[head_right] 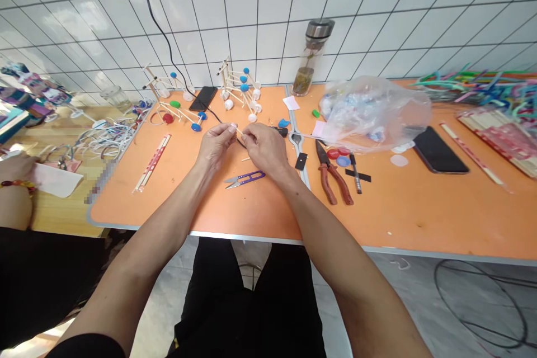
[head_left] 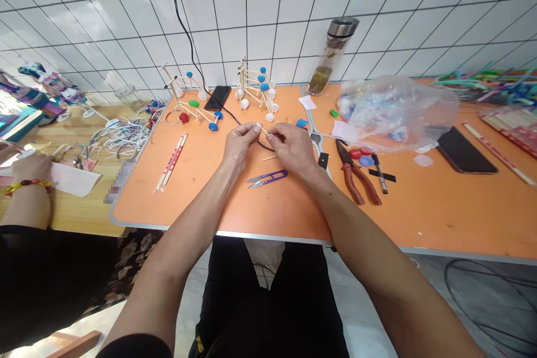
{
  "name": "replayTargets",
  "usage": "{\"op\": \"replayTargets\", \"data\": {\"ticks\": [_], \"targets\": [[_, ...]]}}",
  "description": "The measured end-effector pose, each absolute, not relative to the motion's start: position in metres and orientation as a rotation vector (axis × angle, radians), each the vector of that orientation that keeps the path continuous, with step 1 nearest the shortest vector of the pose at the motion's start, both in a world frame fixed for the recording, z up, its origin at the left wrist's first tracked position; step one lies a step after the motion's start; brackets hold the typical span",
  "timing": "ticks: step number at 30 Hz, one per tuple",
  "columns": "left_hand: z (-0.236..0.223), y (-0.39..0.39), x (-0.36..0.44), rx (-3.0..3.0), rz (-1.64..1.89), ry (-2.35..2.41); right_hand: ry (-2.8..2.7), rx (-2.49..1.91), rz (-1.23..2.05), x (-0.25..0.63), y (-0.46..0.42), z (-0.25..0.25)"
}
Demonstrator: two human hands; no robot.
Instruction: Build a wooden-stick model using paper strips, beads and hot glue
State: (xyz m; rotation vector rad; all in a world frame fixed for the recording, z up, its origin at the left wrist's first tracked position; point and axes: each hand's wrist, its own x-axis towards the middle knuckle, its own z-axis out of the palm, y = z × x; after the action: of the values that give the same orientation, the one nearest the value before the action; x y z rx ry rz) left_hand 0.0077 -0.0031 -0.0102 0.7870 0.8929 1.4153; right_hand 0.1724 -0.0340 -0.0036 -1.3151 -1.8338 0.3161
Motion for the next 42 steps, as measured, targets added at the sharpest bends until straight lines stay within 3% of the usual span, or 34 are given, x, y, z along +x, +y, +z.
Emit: {"op": "replayTargets", "data": {"ticks": [20,31,42], "targets": [[-0.022,0.004,0.005,0.829,1.432,0.79,-1.824,-1.286,0.419,0.177,-0.033,-0.002],[-0.025,0.007,0.004,0.898,1.436,0.792,-1.84,-1.263,0.203,0.176,-0.031,-0.009],[-0.024,0.01,0.002,0.984,1.477,0.777,-1.843,-1.212,0.218,0.178,-0.03,-0.01]]}}
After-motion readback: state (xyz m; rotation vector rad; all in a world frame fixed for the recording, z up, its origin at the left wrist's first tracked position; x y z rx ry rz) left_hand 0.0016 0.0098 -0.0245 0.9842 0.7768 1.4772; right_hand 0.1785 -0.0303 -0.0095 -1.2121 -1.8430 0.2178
